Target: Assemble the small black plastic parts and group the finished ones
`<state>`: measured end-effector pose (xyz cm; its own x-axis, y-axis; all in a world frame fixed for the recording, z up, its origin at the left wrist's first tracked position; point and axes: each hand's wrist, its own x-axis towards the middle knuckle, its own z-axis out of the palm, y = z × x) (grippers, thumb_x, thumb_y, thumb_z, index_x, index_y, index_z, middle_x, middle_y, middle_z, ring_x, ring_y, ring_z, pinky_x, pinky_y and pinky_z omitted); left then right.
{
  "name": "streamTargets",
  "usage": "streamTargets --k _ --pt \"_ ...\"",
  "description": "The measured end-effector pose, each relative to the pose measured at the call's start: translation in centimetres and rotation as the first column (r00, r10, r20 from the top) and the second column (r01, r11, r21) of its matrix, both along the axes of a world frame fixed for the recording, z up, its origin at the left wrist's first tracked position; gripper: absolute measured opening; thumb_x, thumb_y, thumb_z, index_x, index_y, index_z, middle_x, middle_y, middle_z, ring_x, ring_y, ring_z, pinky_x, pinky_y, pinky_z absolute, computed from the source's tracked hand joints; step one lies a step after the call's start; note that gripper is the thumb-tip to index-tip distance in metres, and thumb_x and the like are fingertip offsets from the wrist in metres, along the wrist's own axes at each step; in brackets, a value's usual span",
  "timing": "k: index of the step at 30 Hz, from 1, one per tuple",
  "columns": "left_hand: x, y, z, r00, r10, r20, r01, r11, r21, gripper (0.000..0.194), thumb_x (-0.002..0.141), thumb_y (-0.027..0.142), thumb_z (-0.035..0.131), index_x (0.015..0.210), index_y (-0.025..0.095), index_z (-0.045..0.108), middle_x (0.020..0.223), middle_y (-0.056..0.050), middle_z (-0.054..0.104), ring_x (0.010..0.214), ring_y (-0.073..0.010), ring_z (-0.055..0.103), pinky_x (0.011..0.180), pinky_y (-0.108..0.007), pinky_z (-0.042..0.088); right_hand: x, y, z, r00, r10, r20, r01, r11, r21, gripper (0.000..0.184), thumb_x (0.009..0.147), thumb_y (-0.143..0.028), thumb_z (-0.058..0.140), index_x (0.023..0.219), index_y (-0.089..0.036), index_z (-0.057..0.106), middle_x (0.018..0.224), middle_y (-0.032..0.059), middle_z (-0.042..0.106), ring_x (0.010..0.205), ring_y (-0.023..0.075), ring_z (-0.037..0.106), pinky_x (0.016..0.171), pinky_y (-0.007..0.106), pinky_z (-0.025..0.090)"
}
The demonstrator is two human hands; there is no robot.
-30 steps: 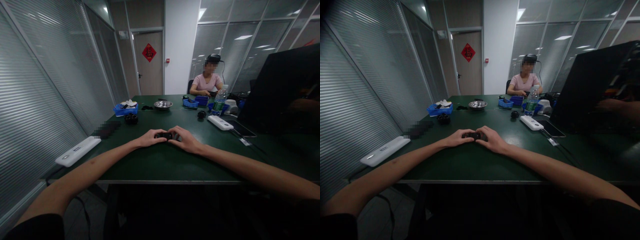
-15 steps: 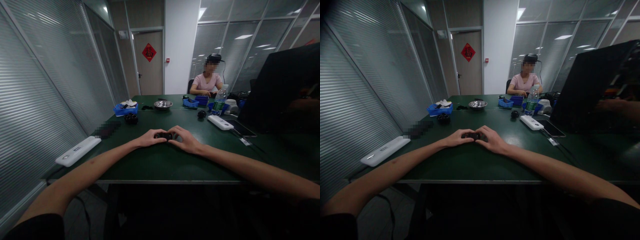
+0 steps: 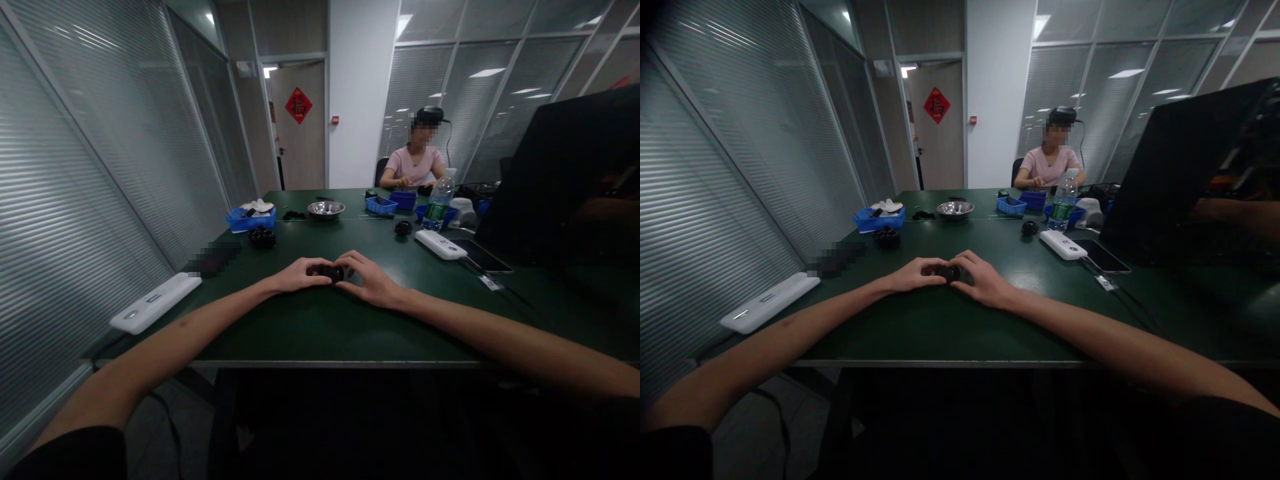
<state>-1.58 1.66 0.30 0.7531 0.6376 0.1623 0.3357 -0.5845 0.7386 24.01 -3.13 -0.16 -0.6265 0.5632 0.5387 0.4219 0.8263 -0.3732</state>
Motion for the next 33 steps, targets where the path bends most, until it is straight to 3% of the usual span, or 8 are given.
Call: streamTargets --k 3,7,14,18,25,33 --pt "-0.05 0.10 -0.11 1.000 0.002 -0.012 -0.002 1.000 0.001 0.055 0.089 0.051 0.069 0.133 0.017 0.063 0.096 -0.003 0.066 0.079 -0.0154 0.056 0.069 -0.026 0.041 0.07 0.12 -0.16 1.000 0.025 0.006 -0.025 1.000 0.012 0.037 0.093 -0.022 0.068 0.129 -0.025 0.058 0.125 0.0099 0.056 0.109 0.0255 0.061 0.094 0.046 0.058" --pt "-0.03 -0.04 0.01 1.000 -0.020 0.001 0.020 1.000 -0.007 0.053 0.090 0.048 0.070 0.131 0.016 0.064 0.102 -0.005 0.068 0.082 -0.0156 0.058 0.072 -0.027 0.043 0.08 0.17 -0.18 0.999 0.047 0.011 -0.047 0.999 0.017 0.040 0.092 -0.020 0.069 0.130 -0.025 0.058 0.127 0.0098 0.055 0.111 0.0255 0.061 0.097 0.047 0.057" --pt "-0.05 -0.27 0.22 0.994 -0.022 0.108 0.030 0.997 -0.072 0.050 0.090 0.042 0.070 0.133 0.016 0.063 0.120 -0.009 0.068 0.098 -0.0189 0.064 0.085 -0.031 0.048 -0.17 0.05 0.10 0.996 -0.054 -0.070 0.053 0.999 -0.011 0.034 0.095 -0.034 0.070 0.124 -0.023 0.059 0.115 0.0087 0.061 0.095 0.0232 0.064 0.086 0.044 0.059" --pt "-0.08 -0.10 0.10 0.993 -0.009 0.115 0.030 0.983 -0.181 0.057 0.087 0.041 0.075 0.135 0.014 0.060 0.117 -0.010 0.069 0.090 -0.0173 0.067 0.082 -0.031 0.051 -0.15 0.06 0.01 0.999 -0.022 -0.049 0.023 1.000 0.019 0.030 0.097 -0.031 0.067 0.124 -0.022 0.059 0.117 0.0094 0.060 0.098 0.0233 0.063 0.088 0.044 0.059" --pt "0.05 -0.03 -0.01 0.993 -0.016 0.118 0.039 0.979 -0.199 0.053 0.085 0.040 0.076 0.130 0.015 0.062 0.115 -0.009 0.069 0.086 -0.0152 0.066 0.079 -0.030 0.050 -0.04 0.11 -0.11 0.999 0.035 -0.023 -0.034 0.999 0.038 0.034 0.095 -0.030 0.068 0.127 -0.025 0.058 0.123 0.0095 0.057 0.104 0.0240 0.062 0.092 0.045 0.059" --pt "0.13 0.26 -0.18 0.977 0.057 0.204 -0.001 0.965 -0.261 0.055 0.083 0.036 0.078 0.130 0.014 0.062 0.118 -0.011 0.068 0.093 -0.0182 0.068 0.079 -0.033 0.054 -0.18 0.13 -0.07 0.994 -0.099 -0.049 0.099 0.995 -0.002 0.030 0.098 -0.035 0.065 0.124 -0.021 0.059 0.111 0.0092 0.065 0.095 0.0234 0.065 0.086 0.044 0.058"
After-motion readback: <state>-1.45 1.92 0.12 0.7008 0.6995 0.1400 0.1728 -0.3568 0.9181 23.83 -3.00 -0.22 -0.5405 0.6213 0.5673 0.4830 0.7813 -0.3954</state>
